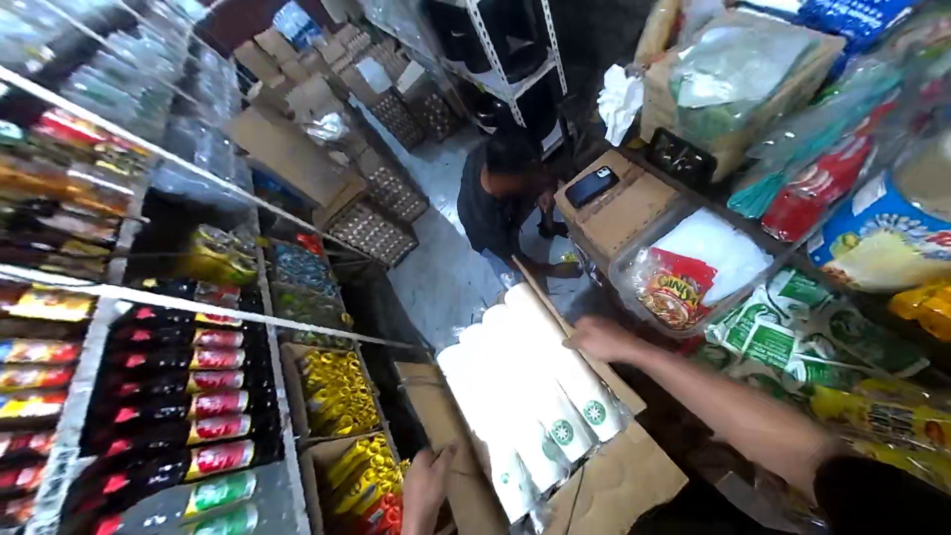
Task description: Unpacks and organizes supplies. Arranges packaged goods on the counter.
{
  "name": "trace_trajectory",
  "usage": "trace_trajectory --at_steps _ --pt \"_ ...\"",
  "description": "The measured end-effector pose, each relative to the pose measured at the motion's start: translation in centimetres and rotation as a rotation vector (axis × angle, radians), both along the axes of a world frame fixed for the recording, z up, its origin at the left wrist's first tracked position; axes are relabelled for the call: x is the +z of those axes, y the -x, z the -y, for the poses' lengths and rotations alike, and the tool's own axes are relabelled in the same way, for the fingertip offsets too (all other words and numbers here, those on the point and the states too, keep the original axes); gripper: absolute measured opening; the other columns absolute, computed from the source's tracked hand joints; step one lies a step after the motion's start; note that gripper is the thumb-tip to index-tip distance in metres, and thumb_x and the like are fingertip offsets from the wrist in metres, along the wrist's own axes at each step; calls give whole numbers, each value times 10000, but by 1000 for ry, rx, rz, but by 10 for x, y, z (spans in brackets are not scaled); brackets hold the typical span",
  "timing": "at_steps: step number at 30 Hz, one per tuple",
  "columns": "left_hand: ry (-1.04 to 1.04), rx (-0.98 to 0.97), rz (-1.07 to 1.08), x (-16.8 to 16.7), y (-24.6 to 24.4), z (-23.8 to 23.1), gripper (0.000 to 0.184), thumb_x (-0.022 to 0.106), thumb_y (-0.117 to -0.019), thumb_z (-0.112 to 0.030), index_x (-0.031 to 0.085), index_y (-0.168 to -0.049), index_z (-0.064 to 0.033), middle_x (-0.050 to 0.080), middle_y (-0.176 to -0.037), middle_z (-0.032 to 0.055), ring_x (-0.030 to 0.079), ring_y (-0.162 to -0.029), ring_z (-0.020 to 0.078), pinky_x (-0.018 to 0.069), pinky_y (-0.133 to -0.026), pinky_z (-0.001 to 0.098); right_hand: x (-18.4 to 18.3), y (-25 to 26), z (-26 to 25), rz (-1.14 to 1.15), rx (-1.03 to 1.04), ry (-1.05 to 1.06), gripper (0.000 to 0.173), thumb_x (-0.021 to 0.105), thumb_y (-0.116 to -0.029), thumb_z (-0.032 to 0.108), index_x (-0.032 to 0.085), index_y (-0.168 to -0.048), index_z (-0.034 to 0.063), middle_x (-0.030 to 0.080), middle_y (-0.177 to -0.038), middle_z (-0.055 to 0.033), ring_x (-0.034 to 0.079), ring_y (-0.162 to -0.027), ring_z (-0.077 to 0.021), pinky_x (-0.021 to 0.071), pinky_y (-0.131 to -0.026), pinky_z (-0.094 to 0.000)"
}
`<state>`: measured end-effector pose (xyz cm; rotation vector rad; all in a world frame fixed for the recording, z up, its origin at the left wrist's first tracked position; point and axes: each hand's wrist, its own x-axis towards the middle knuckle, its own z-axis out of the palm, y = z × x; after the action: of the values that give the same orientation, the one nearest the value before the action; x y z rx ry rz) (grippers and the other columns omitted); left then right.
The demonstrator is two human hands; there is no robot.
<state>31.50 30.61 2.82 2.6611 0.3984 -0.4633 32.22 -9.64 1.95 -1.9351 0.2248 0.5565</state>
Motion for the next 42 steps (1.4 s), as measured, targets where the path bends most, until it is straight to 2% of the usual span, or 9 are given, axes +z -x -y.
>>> trace_trajectory --at_steps 9,15,18,20,23,26,31,35,42 --pt "98 -118 72 3 -68 -13 401 674 -979 -313 688 -1052 81 693 -984 268 674 -963 399 519 -877 631 -7 7 -16 -13 -196 -81 428 624 -1009 373 646 -1112 -41 653 -1064 -241 640 -1011 -374 499 -886 -606" --pt "159 -166 59 -5 -103 -50 470 687 -973 -349 660 -1127 94 679 -1069 286 656 -1043 413 507 -927 635 -8 8 -65 -6 -320 -109 470 622 -1015 388 636 -1204 -43 648 -1146 -258 628 -1087 -387 487 -947 -612" --pt "218 -217 74 -9 -113 -74 420 680 -979 -293 654 -1121 101 676 -1060 286 656 -1033 403 511 -922 620 -12 16 -98 7 -458 -102 494 642 -1000 399 631 -1253 -26 646 -1204 -249 621 -1139 -378 480 -984 -609" --pt "258 -229 52 -15 -109 -86 398 673 -982 -279 660 -1110 97 681 -1057 283 662 -1029 397 514 -928 614 -14 26 -115 3 -545 -101 506 642 -1001 404 626 -1293 -8 636 -1267 -233 605 -1197 -360 469 -1031 -587" --pt "252 -295 33 -18 -104 -98 378 674 -979 -281 686 -1065 87 689 -1018 283 667 -1004 415 508 -918 636 -13 27 -127 11 -579 -52 502 643 -998 404 632 -1269 -19 643 -1245 -240 614 -1177 -365 473 -1021 -591" --pt "227 -352 47 -19 -101 -103 404 667 -985 -332 705 -975 70 698 -918 256 684 -923 401 521 -863 635 -11 27 -128 2 -596 -34 519 636 -1001 413 614 -1301 -10 628 -1280 -235 601 -1206 -354 468 -1037 -576" --pt "260 -336 24 -21 -93 -119 410 638 -1006 -338 698 -992 68 701 -918 242 690 -908 380 531 -856 623 -16 30 -138 35 -649 -38 486 628 -1007 390 631 -1264 -22 646 -1232 -234 623 -1156 -344 486 -1010 -567" --pt "299 -366 34 -15 -96 -132 380 648 -996 -345 715 -961 27 712 -891 202 701 -884 340 548 -828 598 -15 37 -154 24 -656 53 507 609 -1004 432 644 -1268 1 648 -1252 -225 611 -1196 -356 471 -1029 -586" --pt "137 -413 -7 -1 -90 -175 451 656 -984 -385 714 -947 60 703 -924 265 685 -940 436 514 -867 668 -3 54 -205 5 -554 9 489 622 -1006 414 645 -1229 -20 656 -1191 -236 631 -1128 -356 486 -990 -585"
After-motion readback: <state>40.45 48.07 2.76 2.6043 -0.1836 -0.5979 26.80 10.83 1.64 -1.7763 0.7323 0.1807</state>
